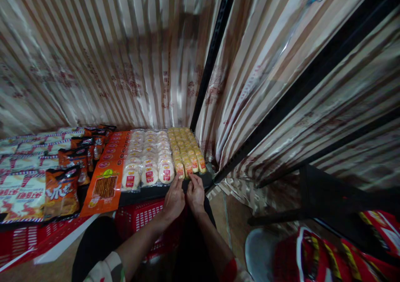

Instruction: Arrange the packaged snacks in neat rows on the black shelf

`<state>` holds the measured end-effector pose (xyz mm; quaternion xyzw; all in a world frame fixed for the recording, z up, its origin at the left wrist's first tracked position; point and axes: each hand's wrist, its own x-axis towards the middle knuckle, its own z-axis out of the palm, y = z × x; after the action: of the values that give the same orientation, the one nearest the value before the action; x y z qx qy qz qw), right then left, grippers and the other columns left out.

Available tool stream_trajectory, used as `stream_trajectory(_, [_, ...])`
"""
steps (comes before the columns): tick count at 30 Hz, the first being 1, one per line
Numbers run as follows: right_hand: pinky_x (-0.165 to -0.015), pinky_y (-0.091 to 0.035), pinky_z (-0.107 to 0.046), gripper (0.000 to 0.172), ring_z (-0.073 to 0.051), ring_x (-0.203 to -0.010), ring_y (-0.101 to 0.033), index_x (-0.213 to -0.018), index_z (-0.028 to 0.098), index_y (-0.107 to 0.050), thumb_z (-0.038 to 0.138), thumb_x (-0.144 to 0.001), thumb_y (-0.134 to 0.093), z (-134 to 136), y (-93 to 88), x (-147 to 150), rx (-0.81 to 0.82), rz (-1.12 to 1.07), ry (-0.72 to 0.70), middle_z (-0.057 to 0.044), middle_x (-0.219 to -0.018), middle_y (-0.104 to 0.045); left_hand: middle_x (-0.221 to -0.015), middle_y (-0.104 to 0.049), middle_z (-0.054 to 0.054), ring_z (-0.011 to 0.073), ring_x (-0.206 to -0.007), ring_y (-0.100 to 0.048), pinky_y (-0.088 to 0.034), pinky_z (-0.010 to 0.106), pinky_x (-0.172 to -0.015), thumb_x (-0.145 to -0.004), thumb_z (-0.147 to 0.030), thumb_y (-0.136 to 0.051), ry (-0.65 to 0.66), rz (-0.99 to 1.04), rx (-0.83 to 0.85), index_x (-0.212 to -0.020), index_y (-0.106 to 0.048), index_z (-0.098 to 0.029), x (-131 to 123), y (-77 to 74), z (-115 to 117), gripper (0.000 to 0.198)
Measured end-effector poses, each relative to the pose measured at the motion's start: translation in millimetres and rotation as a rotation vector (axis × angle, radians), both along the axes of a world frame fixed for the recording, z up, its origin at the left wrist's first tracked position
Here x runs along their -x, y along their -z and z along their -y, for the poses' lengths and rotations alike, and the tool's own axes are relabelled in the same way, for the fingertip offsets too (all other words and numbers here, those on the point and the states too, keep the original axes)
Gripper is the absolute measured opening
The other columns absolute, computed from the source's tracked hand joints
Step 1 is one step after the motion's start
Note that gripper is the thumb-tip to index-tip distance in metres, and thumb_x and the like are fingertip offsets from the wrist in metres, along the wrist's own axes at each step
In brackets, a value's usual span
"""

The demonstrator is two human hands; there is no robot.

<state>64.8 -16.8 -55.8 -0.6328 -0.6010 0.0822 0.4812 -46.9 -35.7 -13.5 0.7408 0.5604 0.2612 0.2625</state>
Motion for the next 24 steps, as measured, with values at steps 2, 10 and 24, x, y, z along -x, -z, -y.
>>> stream_trajectory(2, [-0.087, -0.050, -0.034, 0.039, -0.018, -0.094, -0.057, -0.108, 0.012, -0.065, 0.016, -0.082, -0.036, -0.7, 2.1, -0.1, -0.001, 0.014, 0.014, -0.013, -0.101, -0.057, -0.144, -0.034, 0.017, 0.0198, -0.135, -0.028, -0.028, 0.037, -0.112, -0.078, -0.005, -0.033, -0.009, 0.007, 0.009, -0.131, -0.041, -0.003, -2.6, 2.0, -1.8, 0.054])
stream_trajectory(10, [-0.085, -0.051, -0.035, 0.040, -0.019, -0.096, -0.057, -0.113, 0.017, -0.063, 0.015, -0.083, -0.037, 2.2, 7.4, 1.0, -0.044, 0.021, 0.023, -0.012, -0.103, -0.056, -0.143, -0.035, 0.017, 0.0191, -0.135, -0.027, -0.029, 0.036, -0.111, -0.079, -0.007, -0.032, 0.018, -0.023, -0.027, -0.132, -0.040, -0.002, -2.0, 9.9, -2.1, 0.054])
stream_trajectory(24, [-0.087, -0.049, -0.041, 0.039, -0.023, -0.099, -0.055, -0.113, 0.012, -0.061, 0.023, -0.085, -0.035, 10.4, 9.6, 7.8, -0.042, 0.084, 0.008, -0.015, -0.104, -0.054, -0.141, -0.039, 0.018, 0.0223, -0.133, -0.032, -0.034, 0.038, -0.109, -0.079, -0.008, -0.036, 0.053, -0.070, -0.096, -0.125, -0.048, -0.004, 8.0, 12.7, 11.8, 0.047])
